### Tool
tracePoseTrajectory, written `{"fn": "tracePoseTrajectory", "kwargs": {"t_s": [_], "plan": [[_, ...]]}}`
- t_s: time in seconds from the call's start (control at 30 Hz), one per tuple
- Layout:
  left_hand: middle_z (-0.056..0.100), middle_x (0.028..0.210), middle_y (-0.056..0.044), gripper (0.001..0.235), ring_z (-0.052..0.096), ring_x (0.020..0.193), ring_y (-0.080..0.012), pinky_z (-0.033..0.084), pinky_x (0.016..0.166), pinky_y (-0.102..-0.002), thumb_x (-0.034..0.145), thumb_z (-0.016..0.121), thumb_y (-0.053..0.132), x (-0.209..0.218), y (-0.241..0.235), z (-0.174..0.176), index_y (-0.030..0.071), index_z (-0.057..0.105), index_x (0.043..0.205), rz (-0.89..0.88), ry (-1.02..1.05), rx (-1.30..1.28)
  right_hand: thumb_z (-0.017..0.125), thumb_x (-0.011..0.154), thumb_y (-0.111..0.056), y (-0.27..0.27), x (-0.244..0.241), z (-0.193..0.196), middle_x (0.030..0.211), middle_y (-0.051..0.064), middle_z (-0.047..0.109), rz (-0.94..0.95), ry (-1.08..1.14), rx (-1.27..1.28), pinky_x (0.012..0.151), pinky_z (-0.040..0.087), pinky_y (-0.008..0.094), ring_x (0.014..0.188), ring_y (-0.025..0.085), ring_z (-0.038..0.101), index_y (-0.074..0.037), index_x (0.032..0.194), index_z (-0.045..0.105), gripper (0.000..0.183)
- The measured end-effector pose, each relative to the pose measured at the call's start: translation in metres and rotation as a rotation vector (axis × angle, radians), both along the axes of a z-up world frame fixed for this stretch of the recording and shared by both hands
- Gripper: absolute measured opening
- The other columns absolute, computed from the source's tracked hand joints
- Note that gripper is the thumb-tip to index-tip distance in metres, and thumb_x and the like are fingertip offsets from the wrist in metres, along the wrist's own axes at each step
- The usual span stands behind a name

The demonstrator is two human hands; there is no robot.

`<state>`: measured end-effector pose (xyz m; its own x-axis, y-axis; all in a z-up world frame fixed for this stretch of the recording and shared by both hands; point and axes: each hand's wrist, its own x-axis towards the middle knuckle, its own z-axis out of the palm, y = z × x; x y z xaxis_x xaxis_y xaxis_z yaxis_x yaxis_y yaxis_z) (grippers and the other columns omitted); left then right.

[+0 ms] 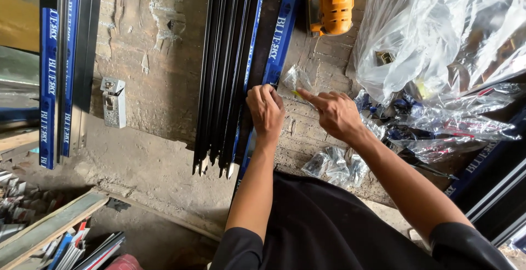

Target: The person is preparing to install hardware on metal profiles by moving the profiles and unpacking small components from plastic bags.

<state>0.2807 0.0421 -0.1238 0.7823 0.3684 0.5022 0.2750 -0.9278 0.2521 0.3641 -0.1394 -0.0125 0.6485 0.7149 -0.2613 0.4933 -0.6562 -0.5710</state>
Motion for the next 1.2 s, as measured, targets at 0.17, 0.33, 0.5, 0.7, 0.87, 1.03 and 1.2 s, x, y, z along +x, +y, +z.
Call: {"fn": "tracePoseTrajectory", "kwargs": {"t_s": [0.17, 0.33, 0.5, 0.7, 0.87, 1.03, 1.2], "plan": [[0.046, 0.088, -0.004, 0.014, 0.051, 0.074, -0.0266, 0.042, 0.064, -0.04, 0.089, 0.06, 0.002, -0.001, -0.001, 0.001, 0.01, 0.051, 0.096, 0.01, 0.011, -0.016, 0.04, 0.103, -0.004, 0.001, 0.002, -0.001, 0.077, 0.008, 0.073, 0.036, -0.038, -0.013, 0.07, 0.056, 0.037, 0.069, 0.023, 0.067, -0.033, 0.151, 0.057, 0.058], [0.044, 0.089, -0.003, 0.018, 0.049, 0.074, -0.0255, 0.043, 0.067, -0.04, 0.087, 0.057, -0.001, -0.003, -0.001, 0.001, 0.009, 0.049, 0.098, 0.002, 0.025, -0.106, 0.04, 0.102, -0.004, 0.009, 0.002, -0.004, 0.076, 0.008, 0.071, 0.018, -0.012, 0.0, 0.073, 0.055, 0.038, 0.071, 0.023, 0.067, -0.033, 0.151, 0.057, 0.059], [0.043, 0.089, -0.003, 0.017, 0.049, 0.075, -0.0256, 0.044, 0.068, -0.04, 0.087, 0.055, -0.002, -0.005, 0.001, -0.008, 0.009, 0.048, 0.099, 0.01, 0.019, -0.158, 0.037, 0.104, -0.005, 0.001, 0.004, -0.021, 0.076, 0.007, 0.071, 0.038, -0.014, -0.012, 0.074, 0.054, 0.036, 0.068, 0.021, 0.064, -0.035, 0.153, 0.055, 0.061], [0.041, 0.087, -0.001, 0.015, 0.047, 0.073, -0.025, 0.045, 0.069, -0.04, 0.088, 0.05, -0.003, -0.006, 0.0, -0.011, 0.008, 0.047, 0.098, -0.004, -0.033, -0.223, 0.036, 0.104, -0.005, 0.013, 0.002, -0.014, 0.076, 0.007, 0.071, 0.031, -0.009, 0.018, 0.074, 0.054, 0.037, 0.068, 0.022, 0.064, -0.035, 0.153, 0.055, 0.061], [0.04, 0.086, -0.002, 0.011, 0.047, 0.072, -0.0269, 0.045, 0.071, -0.04, 0.094, 0.043, -0.001, -0.007, 0.003, -0.018, 0.007, 0.048, 0.098, 0.003, -0.082, -0.259, 0.039, 0.105, -0.005, 0.01, 0.001, -0.022, 0.074, 0.008, 0.07, 0.041, -0.012, 0.046, 0.069, 0.053, 0.035, 0.065, 0.021, 0.062, -0.032, 0.153, 0.056, 0.058], [0.039, 0.082, 0.0, 0.014, 0.045, 0.068, -0.0262, 0.045, 0.067, -0.041, 0.093, 0.04, -0.005, -0.003, 0.004, -0.008, 0.008, 0.047, 0.094, -0.023, -0.152, -0.351, 0.042, 0.103, -0.003, 0.026, 0.002, -0.007, 0.074, 0.009, 0.07, 0.055, -0.072, 0.063, 0.066, 0.053, 0.035, 0.064, 0.022, 0.062, -0.032, 0.152, 0.058, 0.058], [0.04, 0.082, -0.002, 0.013, 0.047, 0.068, -0.0279, 0.046, 0.066, -0.04, 0.099, 0.038, 0.001, -0.005, 0.004, -0.014, 0.007, 0.049, 0.096, 0.01, -0.186, -0.344, 0.041, 0.104, -0.003, 0.023, 0.004, -0.006, 0.075, 0.009, 0.07, 0.078, -0.065, 0.051, 0.068, 0.054, 0.035, 0.065, 0.022, 0.063, -0.031, 0.152, 0.057, 0.058]]}}
